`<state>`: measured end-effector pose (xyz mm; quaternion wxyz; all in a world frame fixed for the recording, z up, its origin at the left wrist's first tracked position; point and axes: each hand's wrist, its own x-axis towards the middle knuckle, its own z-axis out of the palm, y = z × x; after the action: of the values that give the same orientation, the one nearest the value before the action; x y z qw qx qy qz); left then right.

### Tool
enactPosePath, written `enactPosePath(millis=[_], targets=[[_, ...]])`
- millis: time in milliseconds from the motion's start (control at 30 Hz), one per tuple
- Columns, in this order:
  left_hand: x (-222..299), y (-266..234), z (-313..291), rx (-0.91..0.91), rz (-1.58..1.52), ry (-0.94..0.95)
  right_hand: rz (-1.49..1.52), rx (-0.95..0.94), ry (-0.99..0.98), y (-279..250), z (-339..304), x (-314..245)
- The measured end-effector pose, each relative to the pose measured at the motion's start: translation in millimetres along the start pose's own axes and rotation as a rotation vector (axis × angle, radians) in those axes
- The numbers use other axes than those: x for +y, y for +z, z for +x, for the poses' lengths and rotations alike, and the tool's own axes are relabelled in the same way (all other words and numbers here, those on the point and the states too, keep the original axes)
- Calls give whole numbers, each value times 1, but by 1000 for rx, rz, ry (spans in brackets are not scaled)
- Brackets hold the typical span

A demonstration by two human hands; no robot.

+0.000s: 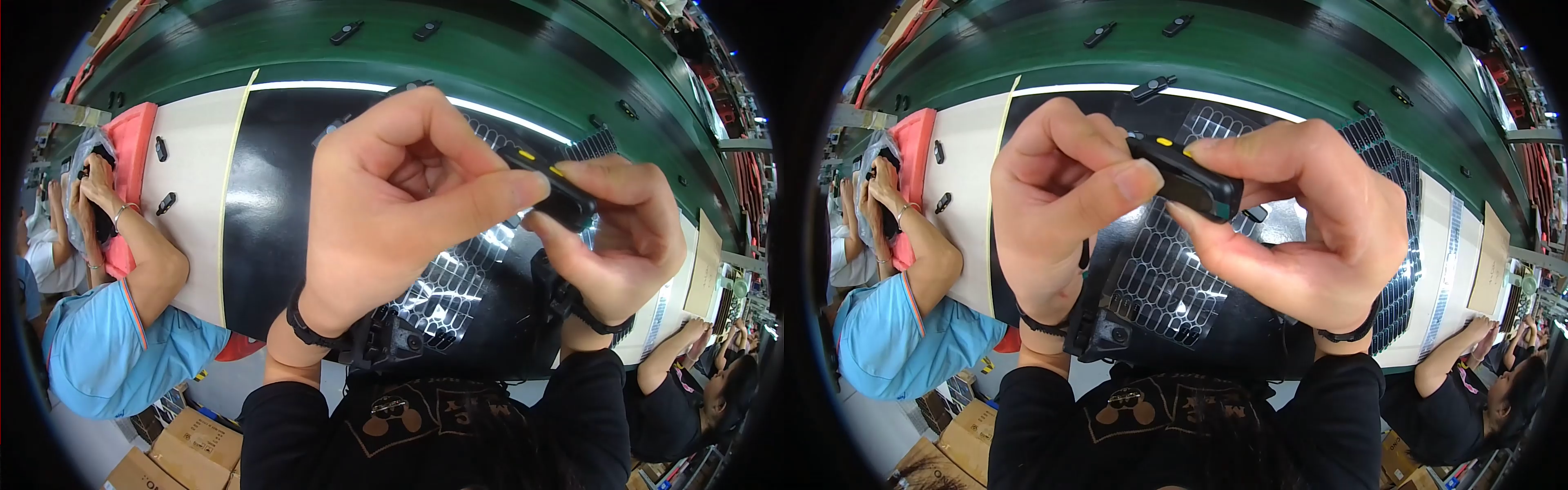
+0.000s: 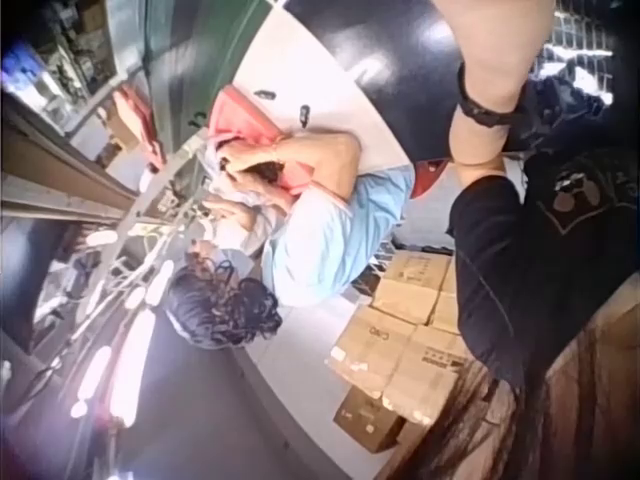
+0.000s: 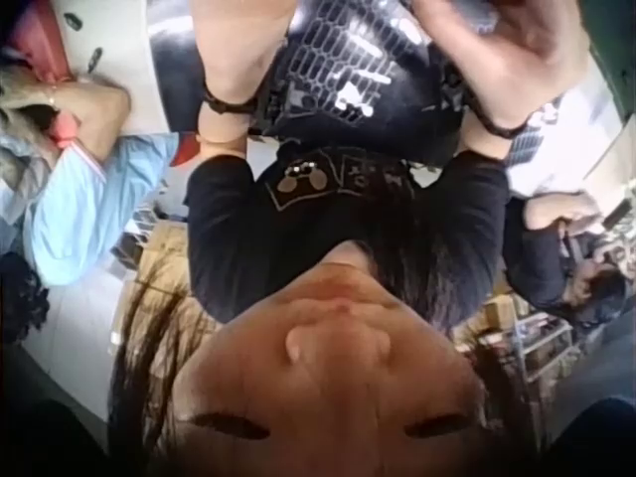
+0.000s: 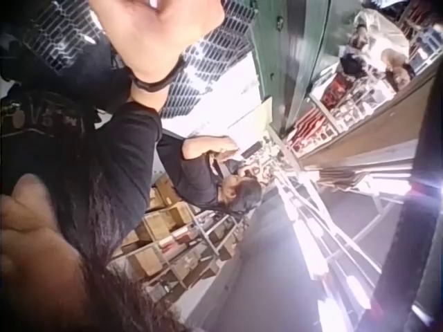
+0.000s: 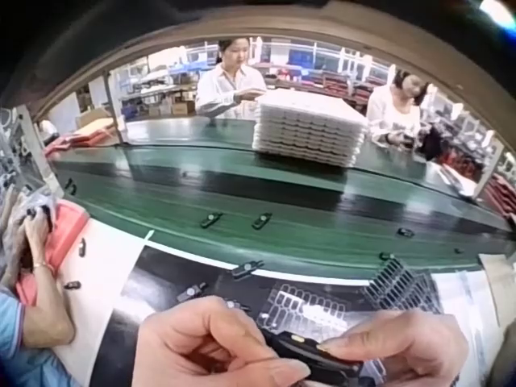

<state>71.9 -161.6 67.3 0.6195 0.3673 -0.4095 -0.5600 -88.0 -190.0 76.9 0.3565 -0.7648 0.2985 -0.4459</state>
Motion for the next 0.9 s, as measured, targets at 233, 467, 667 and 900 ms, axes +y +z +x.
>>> enactPosePath(millis=[233, 467, 667, 900], targets=[[-6, 0, -1, 5, 92, 62, -123, 15, -22, 3, -2, -1], [-10, 5, -1, 24, 180, 26, -207, 50, -68, 0, -8, 1], [-23, -14, 15, -145, 421, -70, 22, 35, 19, -8, -5, 17], [-28, -15, 22, -98, 159, -55, 305, 22, 255, 4, 7, 25]])
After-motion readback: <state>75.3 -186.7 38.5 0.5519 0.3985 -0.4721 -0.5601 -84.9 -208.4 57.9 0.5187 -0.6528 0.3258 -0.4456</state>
